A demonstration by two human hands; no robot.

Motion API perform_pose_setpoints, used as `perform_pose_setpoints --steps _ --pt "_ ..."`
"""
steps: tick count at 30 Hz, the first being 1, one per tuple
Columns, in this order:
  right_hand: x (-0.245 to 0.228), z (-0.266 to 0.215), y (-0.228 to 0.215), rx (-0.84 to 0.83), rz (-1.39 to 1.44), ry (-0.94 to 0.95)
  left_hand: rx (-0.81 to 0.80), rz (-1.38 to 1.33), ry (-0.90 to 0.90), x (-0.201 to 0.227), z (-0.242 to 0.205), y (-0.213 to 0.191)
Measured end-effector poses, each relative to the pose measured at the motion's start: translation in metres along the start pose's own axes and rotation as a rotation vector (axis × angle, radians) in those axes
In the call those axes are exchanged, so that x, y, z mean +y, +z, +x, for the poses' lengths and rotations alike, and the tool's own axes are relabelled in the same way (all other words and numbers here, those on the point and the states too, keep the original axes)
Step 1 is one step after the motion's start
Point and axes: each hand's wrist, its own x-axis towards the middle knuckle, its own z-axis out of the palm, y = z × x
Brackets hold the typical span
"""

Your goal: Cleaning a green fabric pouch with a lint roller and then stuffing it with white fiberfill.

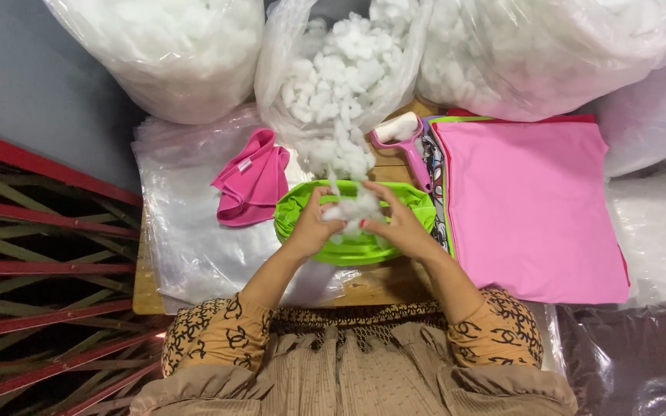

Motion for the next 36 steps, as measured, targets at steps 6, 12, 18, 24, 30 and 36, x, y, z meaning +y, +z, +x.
perform_pose_setpoints --steps 6,12,18,24,30,36 --pt "0.047 0.023 -0.002 0.054 -0.35 -0.213 0.005 0.174 0.038 -0.022 0.008 -0.005" --pt "0.031 0.023 -0.034 0.31 -0.163 -0.115 0.199 0.538 0.019 -0.007 0.011 -0.031" --pt "0.039 0.014 0.007 -0.223 -0.639 -0.196 -0.077 0.855 0.019 0.013 -0.008 0.0" --pt "0.073 0.026 0.015 -0.076 -0.905 -0.197 -0.157 1.172 0.14 -0.005 -0.01 0.007" --pt "-0.006 0.008 -0.021 -0.07 -0.962 -0.122 0.095 1.366 0.263 0.021 -0.009 0.005" --pt "0.025 0.113 -0.152 0.38 -0.993 -0.075 0.078 1.236 0.393 0.066 0.04 0.059"
